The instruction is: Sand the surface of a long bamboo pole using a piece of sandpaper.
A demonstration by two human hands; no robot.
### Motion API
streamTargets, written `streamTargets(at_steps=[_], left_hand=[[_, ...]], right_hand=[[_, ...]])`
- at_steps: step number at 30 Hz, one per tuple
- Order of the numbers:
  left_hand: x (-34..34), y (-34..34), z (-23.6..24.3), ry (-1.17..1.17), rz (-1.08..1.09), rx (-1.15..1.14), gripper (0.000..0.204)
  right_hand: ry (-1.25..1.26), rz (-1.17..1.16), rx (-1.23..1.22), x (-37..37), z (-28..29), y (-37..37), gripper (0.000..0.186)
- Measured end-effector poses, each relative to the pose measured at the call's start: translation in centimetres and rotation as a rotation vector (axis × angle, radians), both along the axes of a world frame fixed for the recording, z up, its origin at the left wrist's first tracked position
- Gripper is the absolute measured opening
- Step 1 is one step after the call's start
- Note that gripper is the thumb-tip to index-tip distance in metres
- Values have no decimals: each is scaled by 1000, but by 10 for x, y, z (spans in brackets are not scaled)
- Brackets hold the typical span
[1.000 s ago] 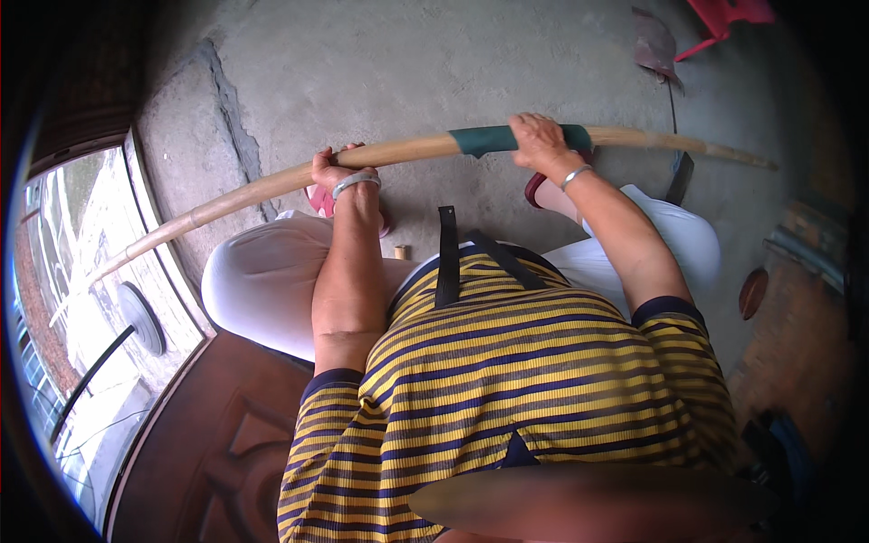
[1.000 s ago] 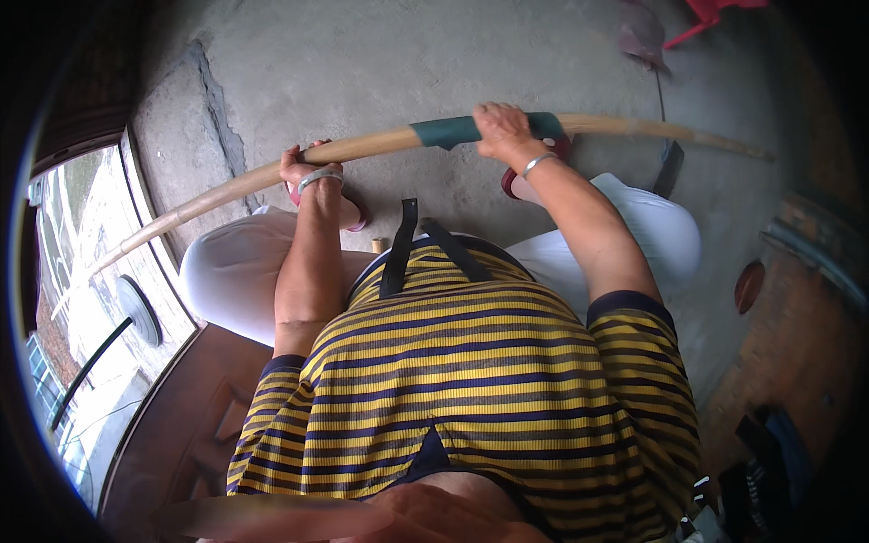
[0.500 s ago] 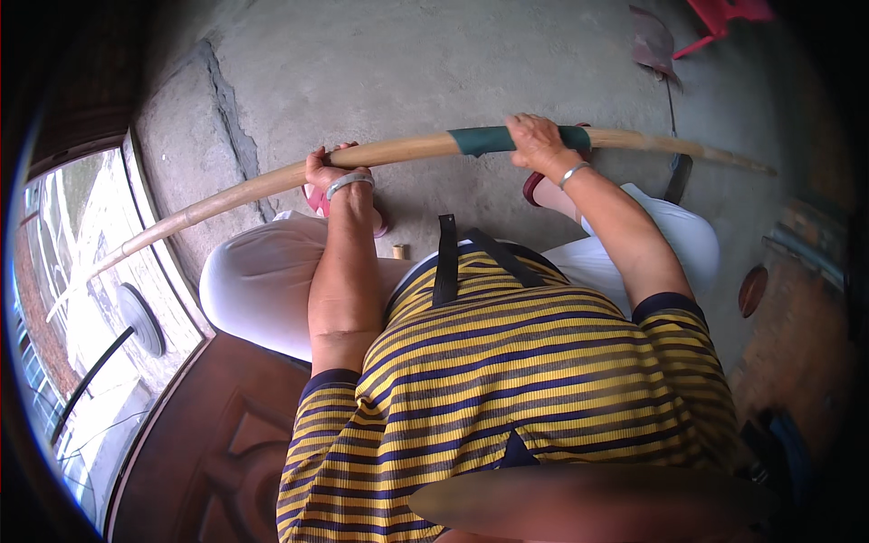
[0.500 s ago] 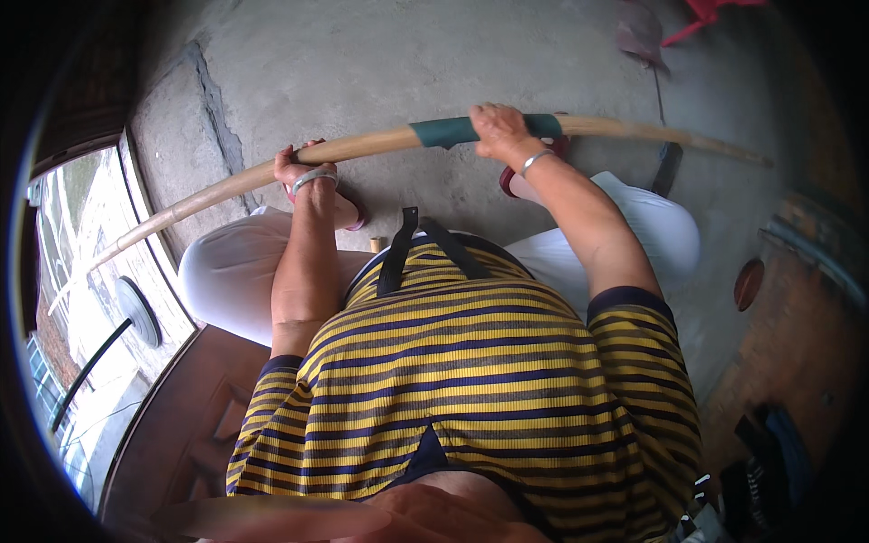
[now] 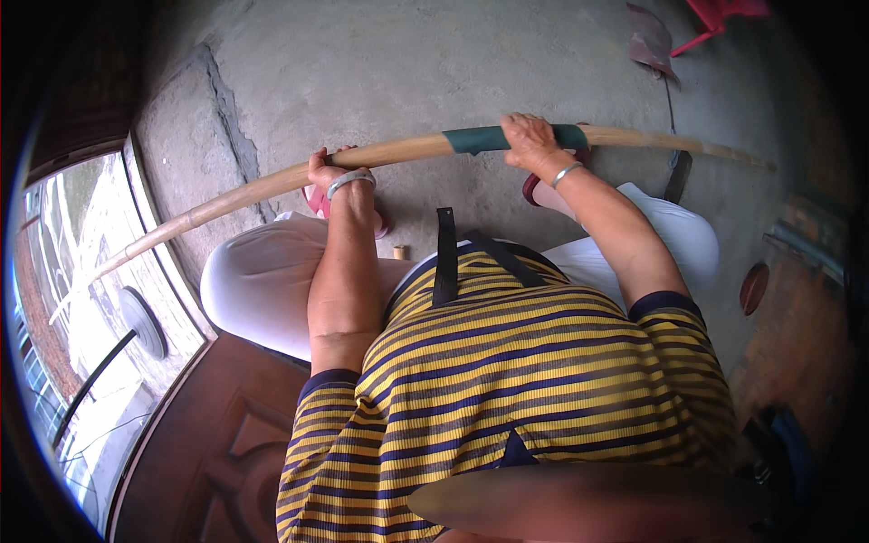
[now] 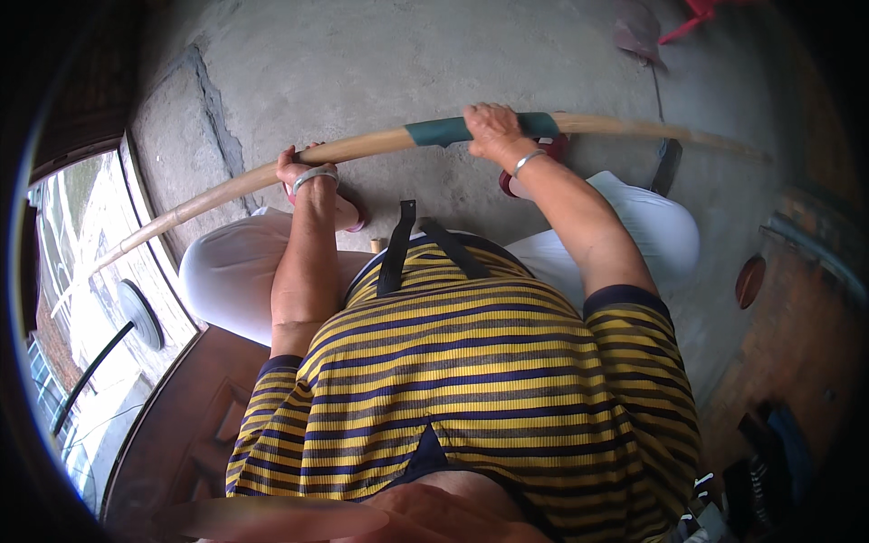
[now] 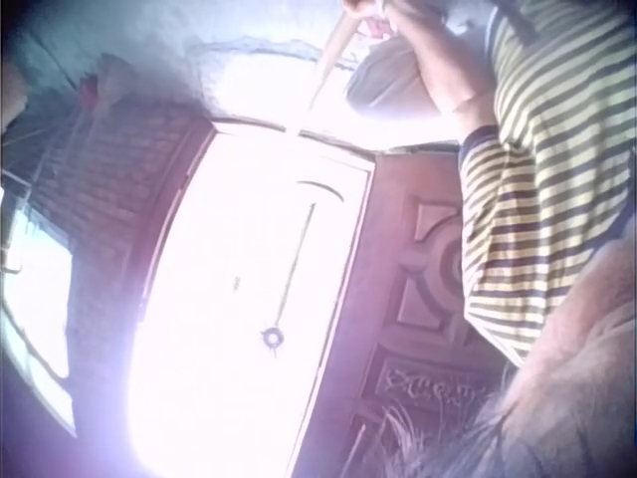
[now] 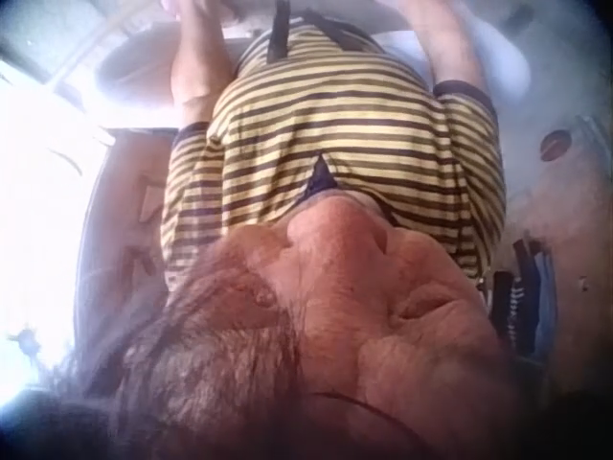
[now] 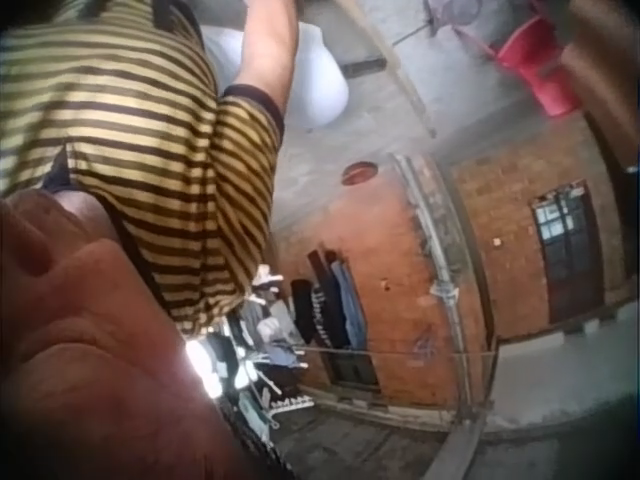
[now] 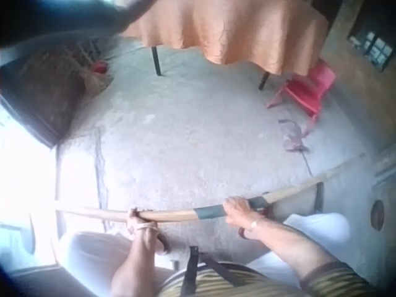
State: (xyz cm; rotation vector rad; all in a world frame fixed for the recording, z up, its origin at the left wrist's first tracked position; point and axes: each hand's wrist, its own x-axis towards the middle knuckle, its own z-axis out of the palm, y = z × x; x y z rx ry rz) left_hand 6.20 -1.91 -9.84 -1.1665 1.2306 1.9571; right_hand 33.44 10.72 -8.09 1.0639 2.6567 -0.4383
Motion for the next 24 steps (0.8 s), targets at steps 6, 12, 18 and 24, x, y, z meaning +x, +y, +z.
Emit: streamTargets(at_steps=[6, 12, 18, 24], left_hand=[[6, 4, 11, -17, -10, -30, 21], [7, 10, 10, -53, -173, 16, 24], [-26, -3, 1, 57, 45, 161, 20], [10, 3, 4, 52, -36, 6, 17]], right_hand=[[295, 205, 96, -62, -5, -29, 21], [30, -1, 65, 34, 2, 32, 26], [-118, -76, -6, 49, 19, 54, 26], [189, 101, 82, -49, 5, -23, 25]])
